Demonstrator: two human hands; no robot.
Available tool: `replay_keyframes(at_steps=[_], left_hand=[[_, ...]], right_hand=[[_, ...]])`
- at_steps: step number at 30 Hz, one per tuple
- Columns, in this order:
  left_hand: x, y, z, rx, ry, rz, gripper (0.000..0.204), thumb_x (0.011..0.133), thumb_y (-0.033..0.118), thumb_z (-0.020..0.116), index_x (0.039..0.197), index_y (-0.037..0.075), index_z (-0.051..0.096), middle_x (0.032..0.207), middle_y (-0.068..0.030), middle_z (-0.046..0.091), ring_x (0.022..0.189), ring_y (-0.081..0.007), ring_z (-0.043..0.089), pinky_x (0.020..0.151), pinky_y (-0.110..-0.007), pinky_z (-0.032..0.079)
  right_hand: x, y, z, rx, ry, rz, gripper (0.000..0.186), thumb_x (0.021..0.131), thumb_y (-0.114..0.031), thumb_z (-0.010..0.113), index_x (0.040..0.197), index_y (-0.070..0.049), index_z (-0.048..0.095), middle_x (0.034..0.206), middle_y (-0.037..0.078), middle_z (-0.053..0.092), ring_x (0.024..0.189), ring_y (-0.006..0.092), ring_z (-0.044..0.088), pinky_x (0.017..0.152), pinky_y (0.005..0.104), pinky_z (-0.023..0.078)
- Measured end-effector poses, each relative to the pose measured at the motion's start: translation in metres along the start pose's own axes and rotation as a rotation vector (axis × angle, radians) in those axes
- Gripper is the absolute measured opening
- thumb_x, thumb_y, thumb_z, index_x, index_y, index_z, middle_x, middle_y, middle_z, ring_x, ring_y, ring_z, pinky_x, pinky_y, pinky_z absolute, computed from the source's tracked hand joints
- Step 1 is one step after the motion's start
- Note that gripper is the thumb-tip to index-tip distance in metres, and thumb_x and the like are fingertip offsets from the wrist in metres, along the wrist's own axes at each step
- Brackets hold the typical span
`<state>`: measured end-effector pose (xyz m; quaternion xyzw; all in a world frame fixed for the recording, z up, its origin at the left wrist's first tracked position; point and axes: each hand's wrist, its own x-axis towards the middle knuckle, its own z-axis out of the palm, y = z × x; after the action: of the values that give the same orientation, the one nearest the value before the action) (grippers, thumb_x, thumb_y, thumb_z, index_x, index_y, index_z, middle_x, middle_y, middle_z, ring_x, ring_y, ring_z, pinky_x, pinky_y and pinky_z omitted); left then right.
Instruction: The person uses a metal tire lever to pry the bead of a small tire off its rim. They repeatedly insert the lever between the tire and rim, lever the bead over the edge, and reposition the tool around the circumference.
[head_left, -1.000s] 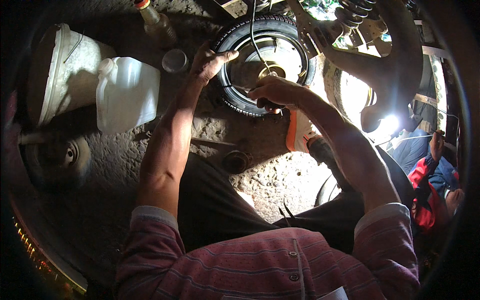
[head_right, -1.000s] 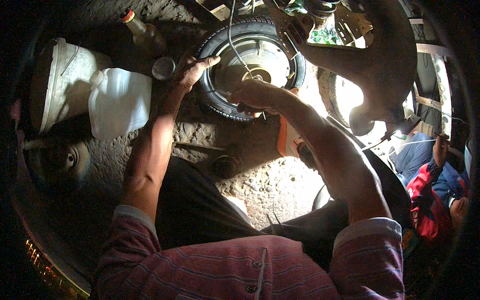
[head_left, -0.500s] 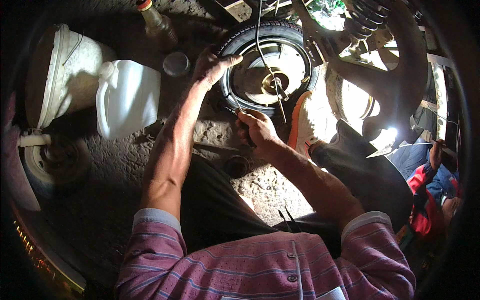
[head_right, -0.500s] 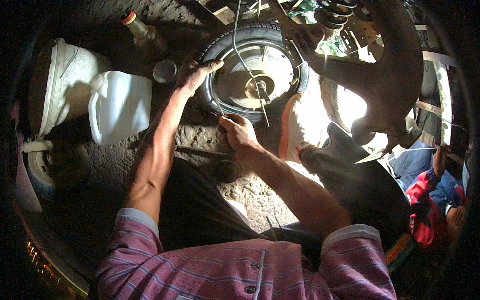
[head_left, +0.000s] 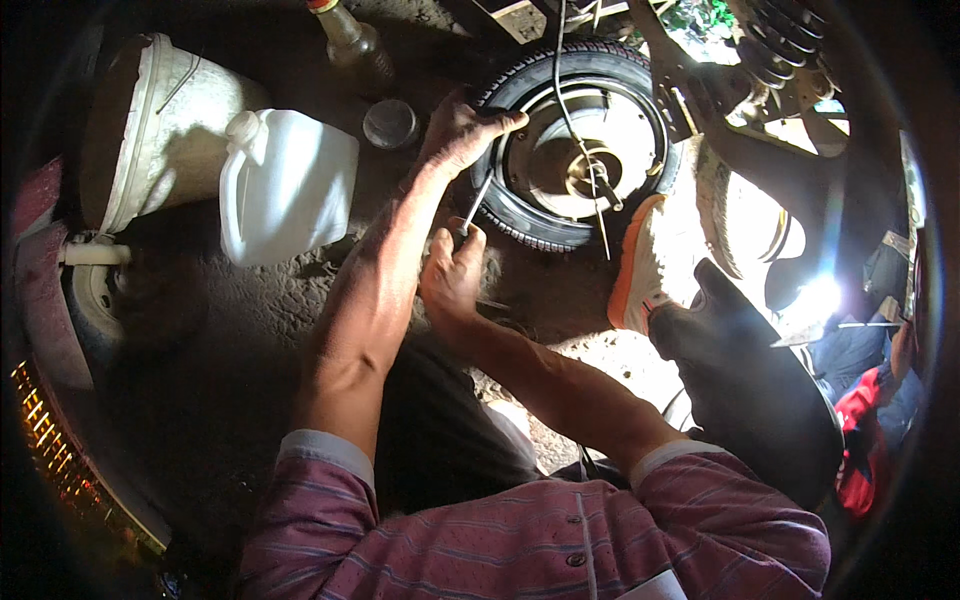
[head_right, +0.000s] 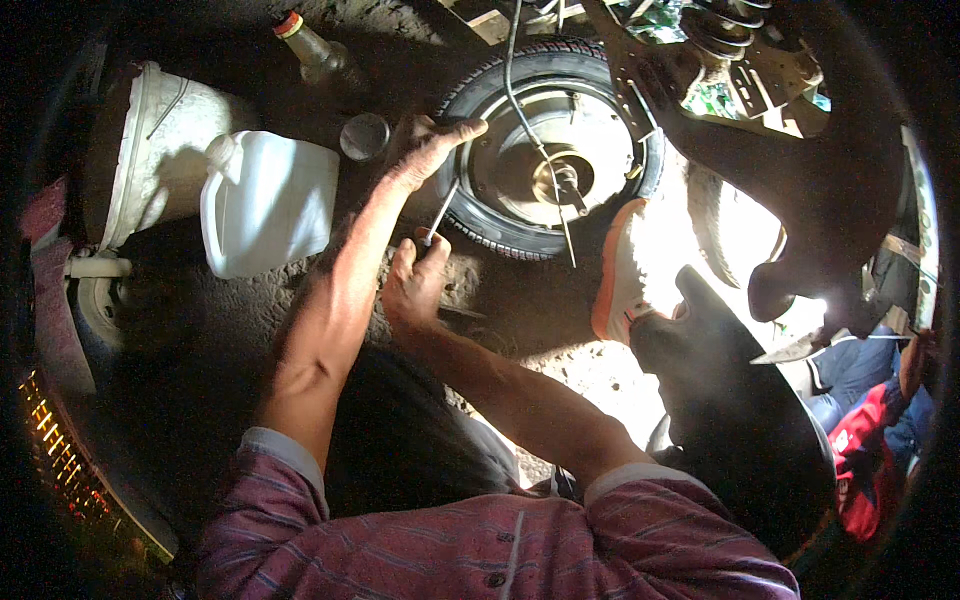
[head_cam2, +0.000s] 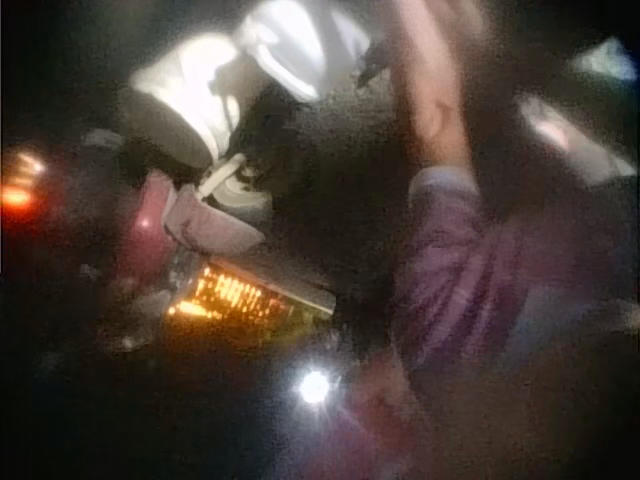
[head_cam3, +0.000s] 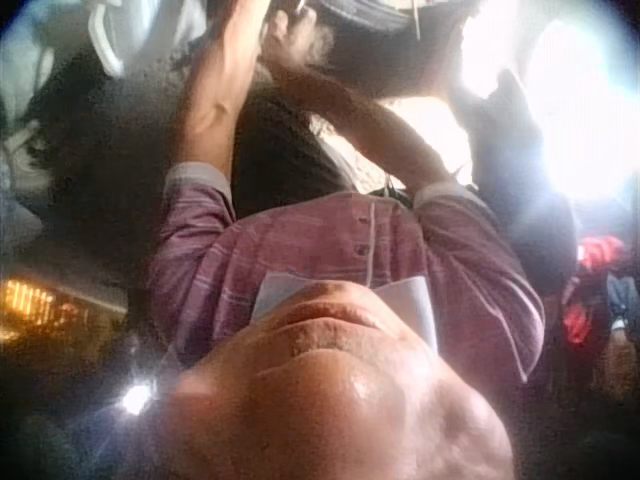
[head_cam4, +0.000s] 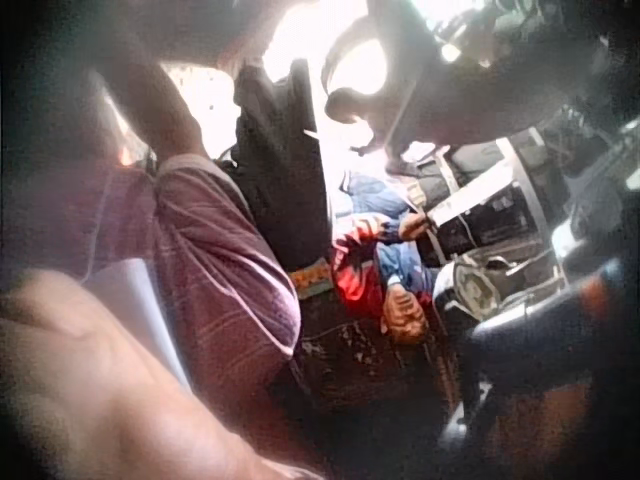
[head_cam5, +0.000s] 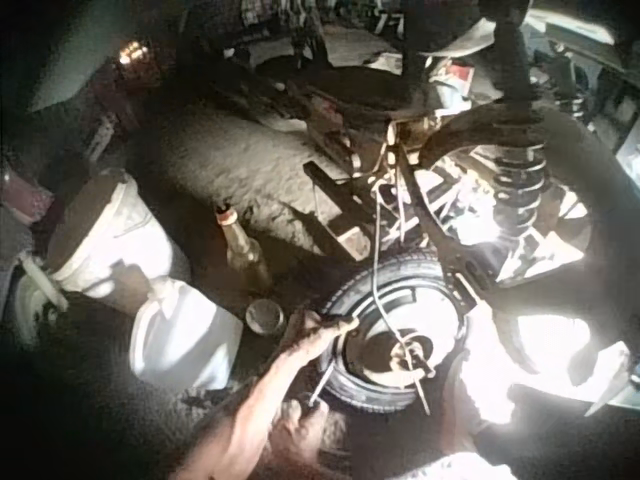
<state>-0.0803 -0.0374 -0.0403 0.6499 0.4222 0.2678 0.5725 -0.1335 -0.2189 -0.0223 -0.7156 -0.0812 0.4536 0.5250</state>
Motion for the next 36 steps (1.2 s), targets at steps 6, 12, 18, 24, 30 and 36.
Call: replay_keyframes(at_steps=[6, 12, 18, 24, 30, 36], left_hand=[[0.002, -0.013, 0.003, 0.073, 0.053, 0.016, 0.083, 0.075, 0.051, 0.09, 0.13, -0.003, 0.06, 0.122, -0.0181, 0.07, 0.113, -0.0273, 0.066, 0.099, -0.039, 0.053], [0.026, -0.001, -0.011, 0.047, -0.146, -0.11, 0.072, 0.084, 0.049, 0.082, 0.135, 0.002, 0.063, 0.131, -0.0108, 0.067, 0.121, -0.0224, 0.059, 0.107, -0.039, 0.047], [0.047, 0.012, 0.0, 0.299, -0.082, -0.091, 0.058, 0.089, 0.052, 0.076, 0.124, 0.007, 0.07, 0.124, -0.0114, 0.072, 0.112, -0.0251, 0.066, 0.099, -0.041, 0.051], [0.034, 0.025, 0.004, 0.425, 0.043, -0.04, 0.065, 0.085, 0.059, 0.077, 0.117, 0.003, 0.069, 0.113, -0.0204, 0.073, 0.106, -0.0342, 0.07, 0.091, -0.042, 0.055], [0.041, 0.032, 0.001, 0.419, -0.018, -0.191, 0.066, 0.082, 0.056, 0.081, 0.115, 0.0, 0.07, 0.11, -0.0179, 0.074, 0.101, -0.0277, 0.07, 0.088, -0.039, 0.055], [0.033, 0.016, 0.006, 0.202, 0.085, 0.124, 0.063, 0.084, 0.049, 0.083, 0.12, 0.0, 0.068, 0.116, -0.0193, 0.072, 0.109, -0.0304, 0.069, 0.093, -0.04, 0.055]], right_hand=[[0.002, 0.015, -0.012, 0.157, -0.107, -0.002, 0.024, 0.106, -0.014, 0.052, 0.125, -0.003, 0.045, 0.085, 0.004, 0.05, 0.069, 0.0123, 0.048, 0.061, 0.0329, 0.044], [0.006, 0.007, -0.025, 0.089, -0.12, 0.051, 0.019, 0.105, -0.012, 0.052, 0.121, -0.004, 0.046, 0.08, 0.003, 0.048, 0.066, 0.0118, 0.047, 0.058, 0.0322, 0.042], [0.006, 0.012, -0.03, -0.019, -0.106, -0.073, 0.017, 0.105, -0.01, 0.053, 0.119, -0.004, 0.046, 0.08, 0.003, 0.05, 0.066, 0.0136, 0.049, 0.058, 0.0337, 0.044], [0.005, 0.017, -0.022, -0.052, -0.066, -0.158, 0.022, 0.104, -0.009, 0.054, 0.123, -0.005, 0.044, 0.075, 0.005, 0.052, 0.063, 0.0147, 0.051, 0.056, 0.035, 0.044], [0.005, 0.019, -0.01, -0.169, -0.006, -0.137, 0.03, 0.103, -0.01, 0.054, 0.13, -0.008, 0.041, 0.075, 0.018, 0.058, 0.064, 0.0344, 0.061, 0.06, 0.0462, 0.047], [0.016, 0.033, -0.034, -0.19, -0.102, -0.222, 0.027, 0.101, -0.009, 0.056, 0.126, -0.007, 0.044, 0.079, 0.019, 0.059, 0.066, 0.0311, 0.06, 0.062, 0.0449, 0.049]])
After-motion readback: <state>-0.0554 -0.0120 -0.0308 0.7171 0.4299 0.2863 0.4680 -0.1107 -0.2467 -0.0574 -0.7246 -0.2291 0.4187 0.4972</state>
